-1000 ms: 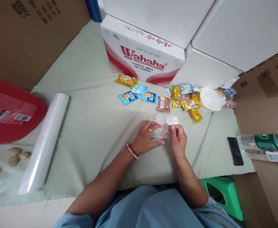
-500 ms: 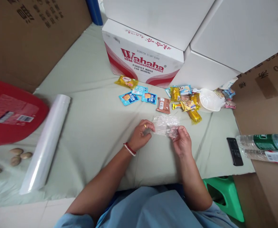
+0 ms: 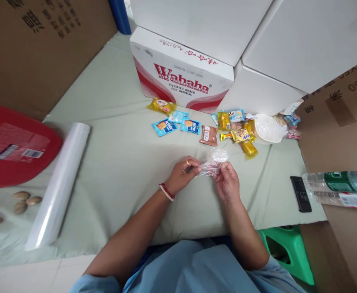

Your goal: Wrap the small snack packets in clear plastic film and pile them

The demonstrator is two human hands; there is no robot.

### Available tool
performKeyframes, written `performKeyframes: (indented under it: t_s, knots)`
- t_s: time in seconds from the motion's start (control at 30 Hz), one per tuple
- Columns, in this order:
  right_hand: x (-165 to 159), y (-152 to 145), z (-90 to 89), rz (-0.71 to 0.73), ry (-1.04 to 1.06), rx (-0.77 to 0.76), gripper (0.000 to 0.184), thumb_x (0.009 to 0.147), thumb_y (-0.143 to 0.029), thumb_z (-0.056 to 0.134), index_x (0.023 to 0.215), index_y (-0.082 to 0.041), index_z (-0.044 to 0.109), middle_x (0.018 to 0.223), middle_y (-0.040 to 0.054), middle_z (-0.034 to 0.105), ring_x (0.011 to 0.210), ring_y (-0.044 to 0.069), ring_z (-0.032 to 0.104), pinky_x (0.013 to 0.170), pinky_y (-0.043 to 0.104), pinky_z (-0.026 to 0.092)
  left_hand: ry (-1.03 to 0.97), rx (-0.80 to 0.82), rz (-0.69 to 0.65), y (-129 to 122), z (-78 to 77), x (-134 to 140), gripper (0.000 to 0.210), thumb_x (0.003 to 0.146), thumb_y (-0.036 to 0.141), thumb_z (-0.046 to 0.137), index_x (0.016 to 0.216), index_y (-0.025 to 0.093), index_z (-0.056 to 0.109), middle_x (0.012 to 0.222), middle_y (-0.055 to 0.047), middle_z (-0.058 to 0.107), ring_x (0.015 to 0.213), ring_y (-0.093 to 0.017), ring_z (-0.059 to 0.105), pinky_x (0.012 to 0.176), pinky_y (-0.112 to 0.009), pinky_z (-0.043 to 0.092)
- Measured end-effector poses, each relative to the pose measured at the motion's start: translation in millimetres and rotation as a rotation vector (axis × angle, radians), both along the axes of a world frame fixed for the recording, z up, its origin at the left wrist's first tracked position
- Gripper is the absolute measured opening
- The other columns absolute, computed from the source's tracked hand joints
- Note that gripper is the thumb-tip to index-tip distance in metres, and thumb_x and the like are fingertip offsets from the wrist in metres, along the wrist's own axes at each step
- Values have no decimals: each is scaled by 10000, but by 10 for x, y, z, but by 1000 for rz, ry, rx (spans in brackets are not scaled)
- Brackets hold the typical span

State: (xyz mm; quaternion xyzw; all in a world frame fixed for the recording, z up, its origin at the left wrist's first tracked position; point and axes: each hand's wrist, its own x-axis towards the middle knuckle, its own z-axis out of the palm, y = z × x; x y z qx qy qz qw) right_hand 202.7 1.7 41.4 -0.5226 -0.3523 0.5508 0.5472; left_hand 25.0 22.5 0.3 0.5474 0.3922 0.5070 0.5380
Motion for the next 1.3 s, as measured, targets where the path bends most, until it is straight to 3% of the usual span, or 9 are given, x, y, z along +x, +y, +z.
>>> performKeyframes:
  t_s: [0.27, 0.43, 0.57, 0.7, 0.9, 1.1, 1.23, 1.3]
  knots:
    - [121, -90, -5, -8, 10, 4, 449, 839, -581, 791, 784, -245, 498, 856, 5, 678, 742, 170, 651, 757, 344, 574, -77, -72, 14, -10, 5, 9, 368, 858, 531, 780, 781, 185, 681, 892, -56, 638, 804, -171, 599, 738, -306, 487]
    - [108, -123, -19, 44, -17, 62, 392, 888, -572, 755, 807, -247, 551, 973, 40, 742, 866, 204, 697, 860, 392, 584, -49, -185, -104, -40, 14, 13, 404, 808, 551, 811, 843, 179, 658, 771, -6, 599, 661, -127, 525, 605, -249, 425]
    - [130, -138, -47, 148, -127, 69, 367, 929, -608, 689, 883, -253, 610, 1104, 62, 753, 963, 238, 720, 908, 426, 584, -23, -131, -89, -45, 9, 16, 379, 844, 527, 766, 746, 174, 670, 680, 11, 554, 605, -109, 466, 563, -240, 376]
    - [190, -131, -47, 91, -278, 80, 409, 915, -653, 670, 876, -251, 608, 1106, 65, 747, 986, 243, 703, 894, 402, 573, -115, -166, -97, -33, 19, 4, 318, 860, 476, 737, 749, 178, 716, 721, -10, 612, 580, -108, 506, 536, -240, 432]
    - [362, -108, -8, -59, -168, 87, 363, 879, -560, 747, 823, -239, 587, 880, 4, 692, 793, 177, 626, 777, 320, 523, -302, -218, 43, -3, 42, 8, 253, 779, 381, 790, 659, 183, 688, 848, -34, 660, 656, -120, 556, 566, -255, 479]
    - [661, -145, -21, -98, -65, -75, 459, 732, -562, 887, 769, -224, 579, 850, 13, 717, 715, 166, 637, 704, 316, 536, -557, -353, 216, 81, 27, -66, 183, 684, 336, 833, 685, 201, 709, 877, -30, 712, 777, -158, 620, 680, -295, 501]
    - [764, -166, 12, 25, -3, -166, 586, 769, -746, 780, 1052, -246, 666, 1061, 82, 782, 924, 248, 746, 841, 426, 603, -598, -360, 115, 67, 42, -107, 159, 695, 313, 847, 690, 201, 734, 1006, -44, 733, 854, -175, 665, 784, -342, 532]
    - [736, -135, 29, 76, -4, -201, 675, 748, -728, 812, 1207, -260, 649, 1080, 82, 784, 955, 250, 748, 849, 426, 608, -599, -346, 3, 36, 64, -99, 147, 676, 295, 854, 683, 199, 743, 1058, -63, 723, 933, -219, 688, 848, -390, 553]
